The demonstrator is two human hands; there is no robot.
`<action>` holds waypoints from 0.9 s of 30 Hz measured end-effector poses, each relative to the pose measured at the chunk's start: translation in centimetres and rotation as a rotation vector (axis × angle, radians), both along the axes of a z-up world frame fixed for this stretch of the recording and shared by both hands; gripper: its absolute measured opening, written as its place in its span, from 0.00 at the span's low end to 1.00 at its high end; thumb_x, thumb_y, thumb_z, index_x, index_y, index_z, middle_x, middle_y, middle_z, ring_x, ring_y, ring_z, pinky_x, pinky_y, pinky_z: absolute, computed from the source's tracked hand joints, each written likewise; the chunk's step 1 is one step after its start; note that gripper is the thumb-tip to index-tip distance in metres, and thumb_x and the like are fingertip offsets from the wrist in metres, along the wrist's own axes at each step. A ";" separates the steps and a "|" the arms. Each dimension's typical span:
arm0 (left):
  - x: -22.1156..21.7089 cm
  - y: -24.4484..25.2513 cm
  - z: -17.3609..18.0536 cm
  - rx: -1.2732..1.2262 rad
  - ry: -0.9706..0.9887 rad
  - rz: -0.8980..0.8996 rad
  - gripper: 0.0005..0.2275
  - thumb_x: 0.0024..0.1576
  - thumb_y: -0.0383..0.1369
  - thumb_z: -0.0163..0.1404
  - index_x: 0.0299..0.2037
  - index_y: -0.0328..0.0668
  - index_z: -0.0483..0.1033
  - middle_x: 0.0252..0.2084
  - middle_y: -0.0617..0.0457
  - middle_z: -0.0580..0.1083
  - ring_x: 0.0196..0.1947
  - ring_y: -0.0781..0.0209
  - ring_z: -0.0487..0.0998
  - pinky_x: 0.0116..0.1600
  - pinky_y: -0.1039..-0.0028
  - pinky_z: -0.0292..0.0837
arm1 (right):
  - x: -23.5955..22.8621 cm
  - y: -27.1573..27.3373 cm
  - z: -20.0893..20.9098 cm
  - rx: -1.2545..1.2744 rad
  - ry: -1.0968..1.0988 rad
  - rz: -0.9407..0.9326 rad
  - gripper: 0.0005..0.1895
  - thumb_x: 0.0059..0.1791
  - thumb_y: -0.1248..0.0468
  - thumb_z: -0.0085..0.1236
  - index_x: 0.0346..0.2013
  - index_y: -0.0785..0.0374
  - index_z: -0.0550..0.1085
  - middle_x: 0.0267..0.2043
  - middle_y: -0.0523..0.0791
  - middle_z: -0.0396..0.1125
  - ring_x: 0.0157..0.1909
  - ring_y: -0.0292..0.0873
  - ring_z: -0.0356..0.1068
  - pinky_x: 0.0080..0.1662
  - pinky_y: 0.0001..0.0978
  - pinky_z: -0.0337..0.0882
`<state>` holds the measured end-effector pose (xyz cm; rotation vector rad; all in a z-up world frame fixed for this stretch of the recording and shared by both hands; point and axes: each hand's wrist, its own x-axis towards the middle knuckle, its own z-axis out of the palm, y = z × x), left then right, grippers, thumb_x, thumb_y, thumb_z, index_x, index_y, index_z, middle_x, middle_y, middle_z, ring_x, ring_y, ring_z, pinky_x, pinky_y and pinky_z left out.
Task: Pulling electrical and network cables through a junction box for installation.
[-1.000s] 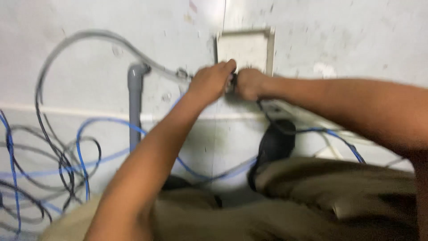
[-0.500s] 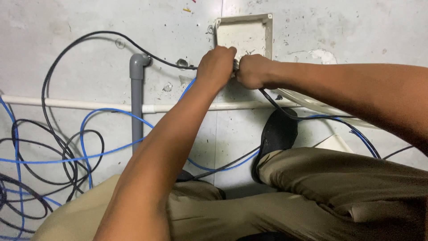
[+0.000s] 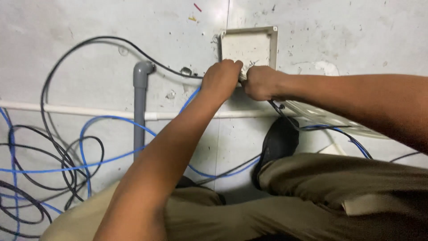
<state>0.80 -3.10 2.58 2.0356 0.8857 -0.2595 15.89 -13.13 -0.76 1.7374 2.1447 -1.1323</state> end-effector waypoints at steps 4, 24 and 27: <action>0.1 -0.7 -5.0 0.242 0.076 -0.344 0.07 0.52 0.21 0.46 0.38 0.42 0.72 0.33 0.44 0.73 0.29 0.38 0.77 0.28 0.52 0.69 | -1.4 0.9 -0.5 -0.424 -0.186 -0.124 0.14 0.45 0.63 0.43 0.17 0.60 0.72 0.18 0.51 0.67 0.23 0.49 0.65 0.25 0.41 0.58; -2.7 0.0 -2.3 0.317 0.062 -0.225 0.10 0.60 0.31 0.49 0.32 0.37 0.83 0.27 0.38 0.78 0.35 0.34 0.84 0.41 0.46 0.79 | 4.9 -2.6 -12.4 0.205 0.228 0.150 0.15 0.42 0.53 0.62 0.11 0.49 0.76 0.16 0.43 0.67 0.25 0.49 0.72 0.27 0.45 0.69; -2.4 -0.4 -2.6 0.358 -0.020 -0.237 0.11 0.60 0.28 0.47 0.30 0.36 0.83 0.25 0.38 0.78 0.33 0.36 0.84 0.40 0.49 0.80 | -1.2 -0.4 -6.0 -0.272 -0.041 -0.352 0.21 0.50 0.53 0.56 0.20 0.66 0.78 0.23 0.57 0.71 0.32 0.61 0.76 0.35 0.53 0.73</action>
